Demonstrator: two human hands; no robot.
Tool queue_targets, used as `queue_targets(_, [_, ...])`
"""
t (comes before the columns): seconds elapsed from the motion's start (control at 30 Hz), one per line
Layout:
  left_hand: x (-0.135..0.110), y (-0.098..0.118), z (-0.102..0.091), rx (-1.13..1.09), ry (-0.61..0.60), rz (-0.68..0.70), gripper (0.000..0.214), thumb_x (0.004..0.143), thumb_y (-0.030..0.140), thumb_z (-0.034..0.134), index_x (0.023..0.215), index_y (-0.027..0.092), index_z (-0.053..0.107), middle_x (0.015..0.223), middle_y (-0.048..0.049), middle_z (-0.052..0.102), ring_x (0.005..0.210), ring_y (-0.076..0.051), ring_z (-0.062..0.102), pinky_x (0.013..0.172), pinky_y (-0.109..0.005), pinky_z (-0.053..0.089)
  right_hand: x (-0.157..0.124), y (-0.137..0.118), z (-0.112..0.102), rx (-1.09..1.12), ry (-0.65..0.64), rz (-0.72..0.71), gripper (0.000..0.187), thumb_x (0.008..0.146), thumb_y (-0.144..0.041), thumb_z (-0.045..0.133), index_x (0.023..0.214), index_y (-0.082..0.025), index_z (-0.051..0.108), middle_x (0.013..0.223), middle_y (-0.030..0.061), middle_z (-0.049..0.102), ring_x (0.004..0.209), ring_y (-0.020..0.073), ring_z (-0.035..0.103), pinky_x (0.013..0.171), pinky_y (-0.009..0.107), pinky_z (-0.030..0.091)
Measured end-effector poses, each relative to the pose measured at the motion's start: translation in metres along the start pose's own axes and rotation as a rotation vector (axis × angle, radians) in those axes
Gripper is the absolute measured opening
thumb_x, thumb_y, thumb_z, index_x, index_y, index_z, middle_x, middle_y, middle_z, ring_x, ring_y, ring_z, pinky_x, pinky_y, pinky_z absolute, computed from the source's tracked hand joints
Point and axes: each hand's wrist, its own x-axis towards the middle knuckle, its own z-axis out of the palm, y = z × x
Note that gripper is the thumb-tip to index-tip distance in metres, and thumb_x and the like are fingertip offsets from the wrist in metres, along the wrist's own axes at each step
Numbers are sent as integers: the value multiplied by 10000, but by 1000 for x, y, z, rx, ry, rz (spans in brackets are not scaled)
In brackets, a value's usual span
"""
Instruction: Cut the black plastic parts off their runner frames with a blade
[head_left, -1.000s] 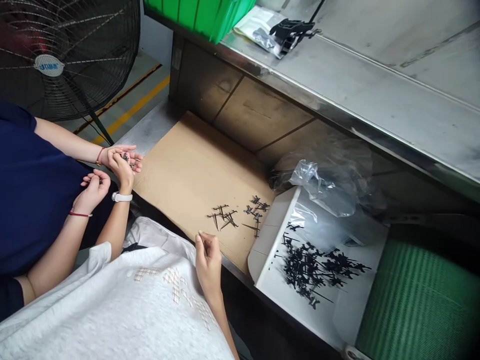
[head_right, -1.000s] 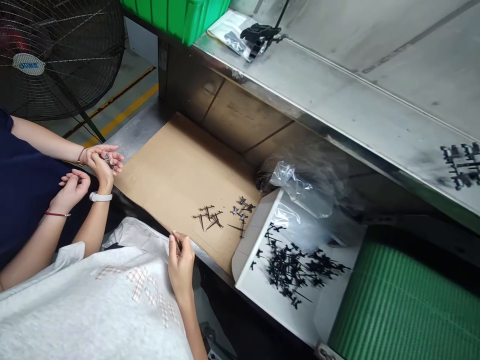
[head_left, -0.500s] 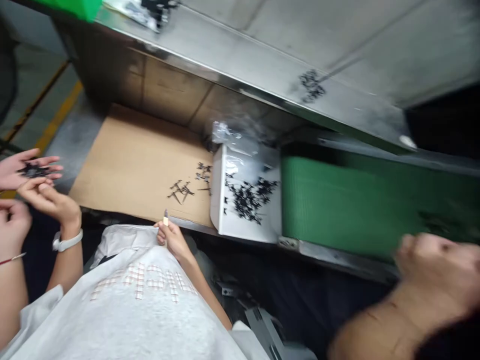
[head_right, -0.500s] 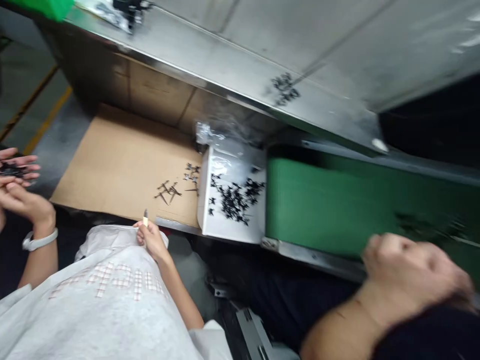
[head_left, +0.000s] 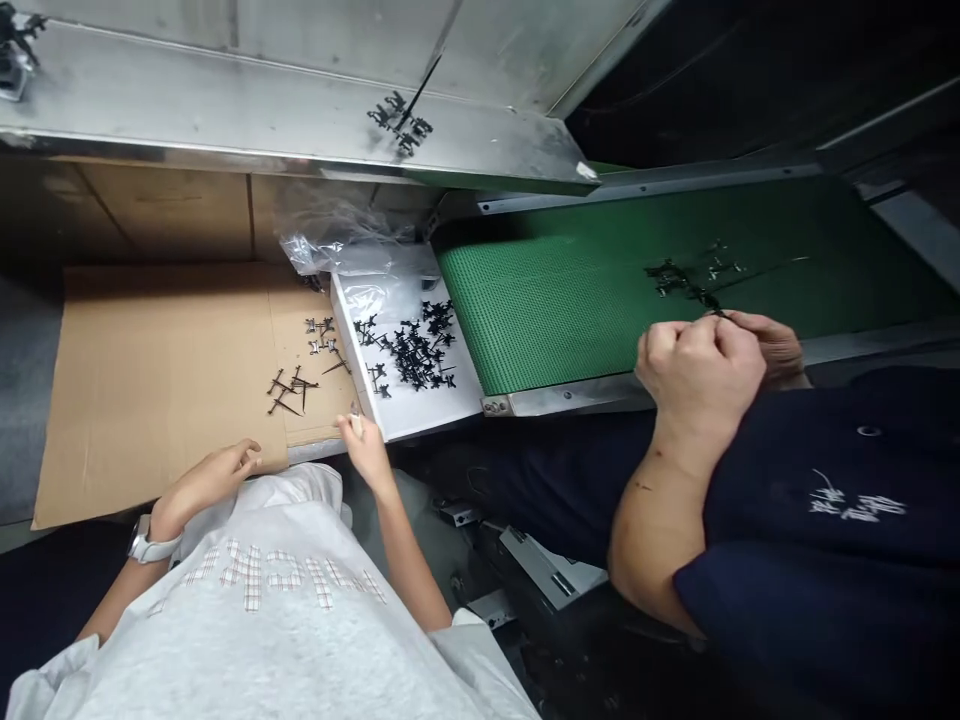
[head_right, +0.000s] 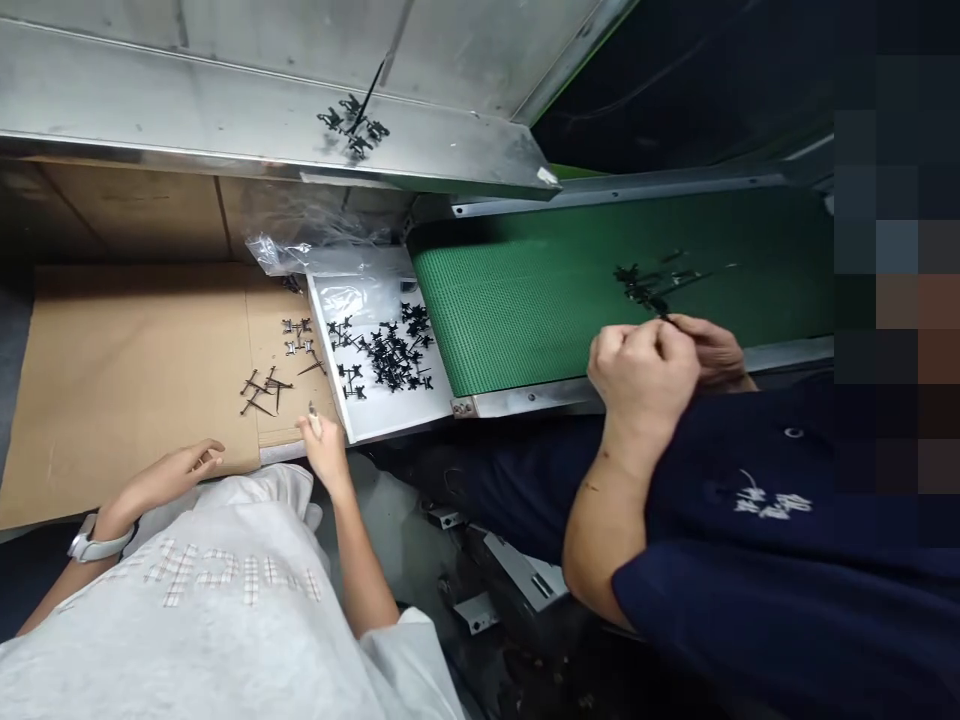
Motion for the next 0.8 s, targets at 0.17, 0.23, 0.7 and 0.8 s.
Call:
queue_targets(0.17, [16,19,-14,94,-15,-37,556,869,538,381,1186,144,614,1023,-153,741,985,-327,680,906,-434,492,89,-33,4,-146,171,-30,352,941,-368,605,1235,-176,582,1253,90,619,1083,224,636,916,448,561])
queue_targets(0.23, [20,25,-19,88,-1,-52,542,874,531,382,1187,153,615,1037,-153,739,1007,-329,673,926,-435,482,128,-48,19,-181,204,-31,366,941,-366,606,1252,-178,573,1272,93,610,1097,229,631,923,455,559])
queue_targets(0.7, [33,16,-34,-547,348,-33,454,816,576,568,1050,190,613,935,-92,706,974,-271,665,929,-394,486,108,-111,31,-13,167,-223,253,937,-377,607,1042,-150,644,1072,59,677,977,187,655,884,410,554])
queue_targets(0.8, [33,39,-40,-793,426,55,570,844,623,537,1212,188,536,1204,-129,650,1092,-240,641,1002,-377,461,59,-143,33,136,92,-332,216,890,-401,635,834,-193,649,884,29,703,839,152,640,831,321,520])
